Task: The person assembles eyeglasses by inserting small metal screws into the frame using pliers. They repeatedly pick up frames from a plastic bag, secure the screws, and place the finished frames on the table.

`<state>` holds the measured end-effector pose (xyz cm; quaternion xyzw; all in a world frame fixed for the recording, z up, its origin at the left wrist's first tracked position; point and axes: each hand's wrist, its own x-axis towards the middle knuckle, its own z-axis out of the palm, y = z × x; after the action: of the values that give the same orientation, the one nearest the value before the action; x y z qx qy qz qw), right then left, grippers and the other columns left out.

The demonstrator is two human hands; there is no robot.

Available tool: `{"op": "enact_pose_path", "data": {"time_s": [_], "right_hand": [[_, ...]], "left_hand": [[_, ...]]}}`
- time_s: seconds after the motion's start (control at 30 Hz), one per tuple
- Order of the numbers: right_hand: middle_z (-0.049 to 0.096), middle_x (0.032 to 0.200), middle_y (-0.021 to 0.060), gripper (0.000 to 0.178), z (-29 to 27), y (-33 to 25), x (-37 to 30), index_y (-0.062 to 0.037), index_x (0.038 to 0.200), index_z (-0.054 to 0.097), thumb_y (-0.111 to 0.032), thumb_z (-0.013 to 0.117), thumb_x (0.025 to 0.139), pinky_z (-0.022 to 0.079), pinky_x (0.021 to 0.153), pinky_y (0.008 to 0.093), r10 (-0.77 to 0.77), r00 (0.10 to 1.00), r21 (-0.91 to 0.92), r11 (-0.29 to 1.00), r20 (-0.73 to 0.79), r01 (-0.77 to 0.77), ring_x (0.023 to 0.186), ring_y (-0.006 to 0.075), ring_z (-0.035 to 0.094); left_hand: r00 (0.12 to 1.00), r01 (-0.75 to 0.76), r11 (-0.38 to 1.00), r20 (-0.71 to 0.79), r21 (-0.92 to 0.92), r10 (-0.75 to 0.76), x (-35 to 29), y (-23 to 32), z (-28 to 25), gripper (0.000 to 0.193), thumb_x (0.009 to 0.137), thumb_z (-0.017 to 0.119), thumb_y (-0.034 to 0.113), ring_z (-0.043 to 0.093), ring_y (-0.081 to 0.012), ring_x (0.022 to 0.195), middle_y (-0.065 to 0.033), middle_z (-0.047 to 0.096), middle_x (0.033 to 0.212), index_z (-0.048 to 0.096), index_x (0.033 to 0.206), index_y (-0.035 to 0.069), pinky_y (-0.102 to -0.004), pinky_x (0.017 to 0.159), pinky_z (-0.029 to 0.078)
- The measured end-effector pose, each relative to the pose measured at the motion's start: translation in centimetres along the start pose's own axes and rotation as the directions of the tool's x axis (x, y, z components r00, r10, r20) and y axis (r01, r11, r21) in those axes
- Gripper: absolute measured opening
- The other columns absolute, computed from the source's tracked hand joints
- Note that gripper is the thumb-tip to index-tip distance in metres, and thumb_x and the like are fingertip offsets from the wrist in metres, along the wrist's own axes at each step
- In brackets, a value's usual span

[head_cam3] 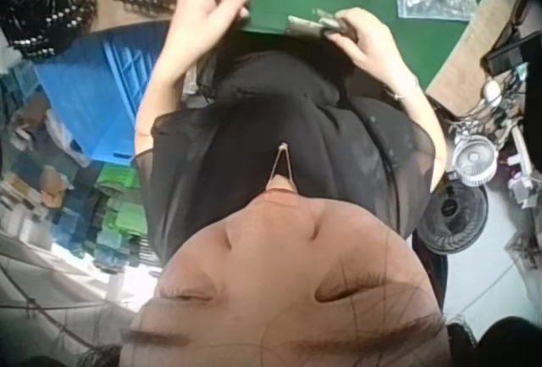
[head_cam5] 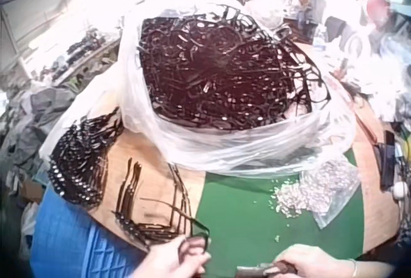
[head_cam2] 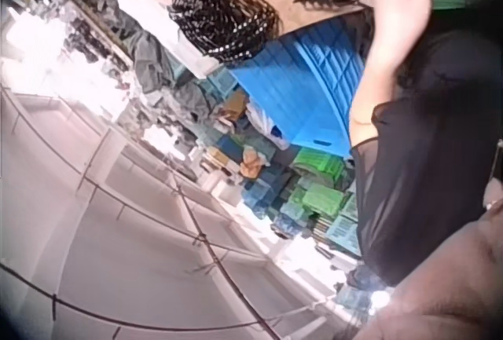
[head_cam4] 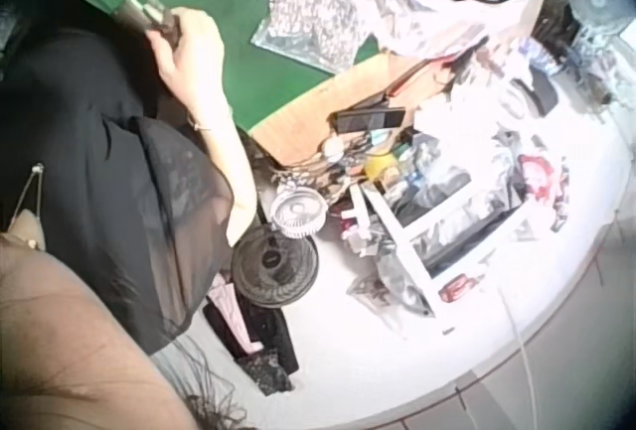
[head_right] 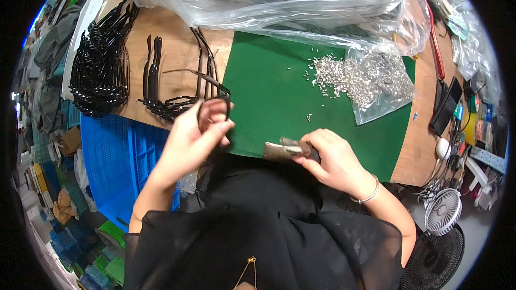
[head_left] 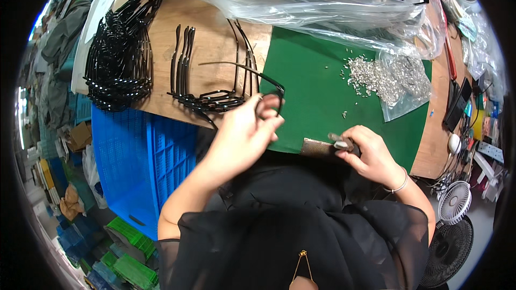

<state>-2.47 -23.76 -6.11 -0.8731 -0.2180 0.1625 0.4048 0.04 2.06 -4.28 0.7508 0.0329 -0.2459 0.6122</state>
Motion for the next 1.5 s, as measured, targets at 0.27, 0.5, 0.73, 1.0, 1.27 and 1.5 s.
{"op": "enact_pose_path", "data": {"time_s": [0.27,0.5,0.73,1.0,1.27,1.5], "right_hand": [[0.052,0.073,0.0102,0.022,0.2,0.6,0.3,-0.0024,0.083,0.053,-0.010,0.067,0.069,0.042,0.061,0.0343,0.046,0.999,-0.020,0.999,-0.016,-0.046,0.067,0.0268,0.051],[0.053,0.072,0.0116,0.021,0.2,0.6,0.4,-0.0013,0.083,0.054,-0.010,0.067,0.069,0.043,0.061,0.0349,0.028,1.000,-0.014,1.000,-0.005,-0.028,0.068,0.0290,0.053],[0.053,0.072,0.0125,0.020,-0.2,0.8,0.2,-0.0011,0.084,0.055,-0.013,0.066,0.072,0.043,0.060,0.0350,0.006,1.000,0.050,0.999,0.001,-0.006,0.066,0.0296,0.054],[0.057,0.076,0.0114,0.019,-1.1,2.7,0.4,-0.0006,0.086,0.056,-0.017,0.063,0.077,0.046,0.064,0.0313,0.046,0.998,0.238,0.971,-0.053,-0.032,0.069,0.0237,0.056],[0.058,0.075,0.0133,0.020,-1.3,2.8,0.5,-0.0021,0.086,0.056,-0.021,0.061,0.080,0.046,0.063,0.0323,0.203,0.976,0.281,0.944,-0.078,-0.174,0.068,0.0250,0.058],[0.057,0.076,0.0135,0.020,-1.0,2.7,-0.2,-0.0012,0.084,0.056,-0.020,0.061,0.079,0.045,0.062,0.0336,0.174,0.975,0.256,0.957,-0.140,-0.135,0.070,0.0280,0.058]], "left_hand": [[0.917,-0.150,0.308,0.015,0.939,0.398,0.1,0.3,-4.5,0.058,0.058,0.073,0.014,0.041,-0.0316,0.096,-0.0145,0.046,0.100,0.050,0.110,0.003,-0.0375,0.080,0.037],[0.896,-0.135,0.257,0.007,0.957,0.443,-0.5,-2.9,-6.9,0.039,0.060,0.068,0.008,0.048,-0.0287,0.087,-0.0109,0.052,0.085,0.055,0.097,0.004,-0.0393,0.082,0.036],[0.743,0.389,-0.302,-0.103,0.870,0.662,1.4,-1.8,-21.0,0.016,0.069,0.051,0.005,0.051,-0.0263,0.087,-0.0091,0.054,0.082,0.058,0.084,0.007,-0.0474,0.092,0.032],[0.884,0.409,-0.357,-0.267,0.839,0.385,2.0,-1.0,-20.2,0.020,0.069,0.060,0.013,0.051,-0.0274,0.093,-0.0103,0.056,0.087,0.057,0.087,0.005,-0.0539,0.092,0.030],[0.523,-0.547,0.112,0.234,0.830,0.819,12.8,15.3,-3.8,0.028,0.077,0.062,0.013,0.058,-0.0276,0.083,-0.0125,0.059,0.093,0.055,0.102,0.003,-0.0331,0.072,0.047],[0.343,-0.009,-0.107,0.103,0.994,0.934,21.7,20.5,-1.7,0.007,0.081,0.052,0.011,0.060,-0.0317,0.067,-0.0139,0.056,0.078,0.053,0.084,0.004,-0.0376,0.058,0.050]]}}
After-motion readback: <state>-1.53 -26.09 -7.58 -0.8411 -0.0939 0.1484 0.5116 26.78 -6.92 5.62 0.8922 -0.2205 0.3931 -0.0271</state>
